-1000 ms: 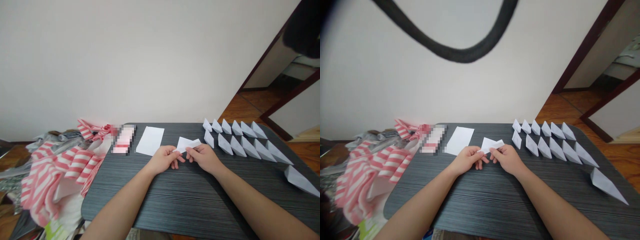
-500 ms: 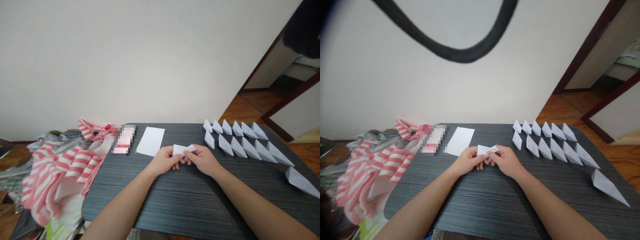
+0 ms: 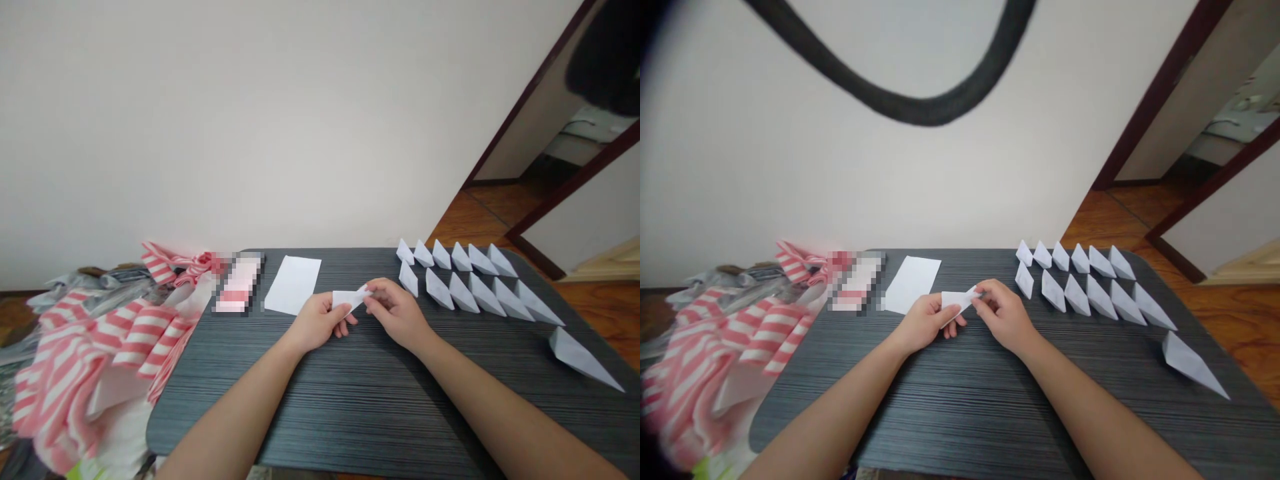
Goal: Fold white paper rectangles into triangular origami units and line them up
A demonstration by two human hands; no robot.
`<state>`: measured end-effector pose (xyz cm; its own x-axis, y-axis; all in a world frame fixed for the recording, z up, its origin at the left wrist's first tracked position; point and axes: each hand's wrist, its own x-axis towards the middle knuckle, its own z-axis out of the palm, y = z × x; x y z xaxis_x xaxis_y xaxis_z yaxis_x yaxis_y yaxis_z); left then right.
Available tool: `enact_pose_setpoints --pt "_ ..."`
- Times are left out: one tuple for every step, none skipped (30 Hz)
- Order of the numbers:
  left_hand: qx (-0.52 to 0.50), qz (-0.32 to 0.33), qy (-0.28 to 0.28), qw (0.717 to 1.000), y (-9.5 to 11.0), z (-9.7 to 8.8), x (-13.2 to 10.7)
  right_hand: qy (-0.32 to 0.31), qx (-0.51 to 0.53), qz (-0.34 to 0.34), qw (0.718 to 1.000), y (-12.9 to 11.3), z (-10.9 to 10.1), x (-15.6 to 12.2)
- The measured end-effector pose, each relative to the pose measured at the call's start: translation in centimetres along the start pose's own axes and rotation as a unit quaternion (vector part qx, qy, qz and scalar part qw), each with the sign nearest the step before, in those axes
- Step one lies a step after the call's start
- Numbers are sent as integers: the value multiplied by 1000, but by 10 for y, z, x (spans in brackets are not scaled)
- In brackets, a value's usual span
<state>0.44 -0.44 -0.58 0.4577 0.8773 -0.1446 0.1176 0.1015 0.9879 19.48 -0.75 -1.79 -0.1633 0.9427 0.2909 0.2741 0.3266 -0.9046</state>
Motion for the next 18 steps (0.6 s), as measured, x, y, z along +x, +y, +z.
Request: enact_pose_setpoints --pt "2 -2 0 1000 0 0 0 -5 -4 0 1000 0 0 0" --pt "4 -4 -1 1000 1 0 0 -9 -5 5 1000 0 0 1" --pt "9 -6 -1 1000 1 0 -1 -12 -2 13 1000 1 0 1" --pt "14 -8 -1 1000 1 0 -1 -15 1 21 1000 1 -1 2" --pt "21 -8 -1 1000 2 0 -1 -18 2 27 999 1 -1 2" --pt "26 -5 0 1000 2 0 -1 -20 3 30 999 1 -1 2" --pt "30 -1 0 1000 2 0 -1 -23 2 31 999 0 -1 2" --pt "31 4 -2 1000 2 -1 -1 -24 2 32 999 0 -1 2" --pt "27 8 -4 1000 2 -1 -1 -23 4 32 999 -1 -1 2" --pt "20 11 -6 1000 1 -2 -1 -19 10 33 999 -1 -1 2" --pt "9 11 -7 1000 1 -2 -1 -12 19 34 999 -2 -1 2" --pt "-6 8 -9 1000 1 -3 0 -2 29 33 999 -2 -2 2" --pt "-22 2 -10 1000 1 -4 0 8 38 32 999 -2 -2 3" --pt "-38 -4 -11 999 2 -4 1 20 47 31 998 -2 -2 3" --pt "-54 -11 -12 998 2 -5 1 31 55 30 998 -1 -2 3" --pt "-69 -17 -12 997 2 -5 1 40 61 29 997 -1 -3 3" --pt "-83 -22 -10 996 2 -6 1 47 65 30 996 -1 -3 3" --pt "-96 -25 -7 995 3 -6 1 51 68 30 996 -1 -3 3"
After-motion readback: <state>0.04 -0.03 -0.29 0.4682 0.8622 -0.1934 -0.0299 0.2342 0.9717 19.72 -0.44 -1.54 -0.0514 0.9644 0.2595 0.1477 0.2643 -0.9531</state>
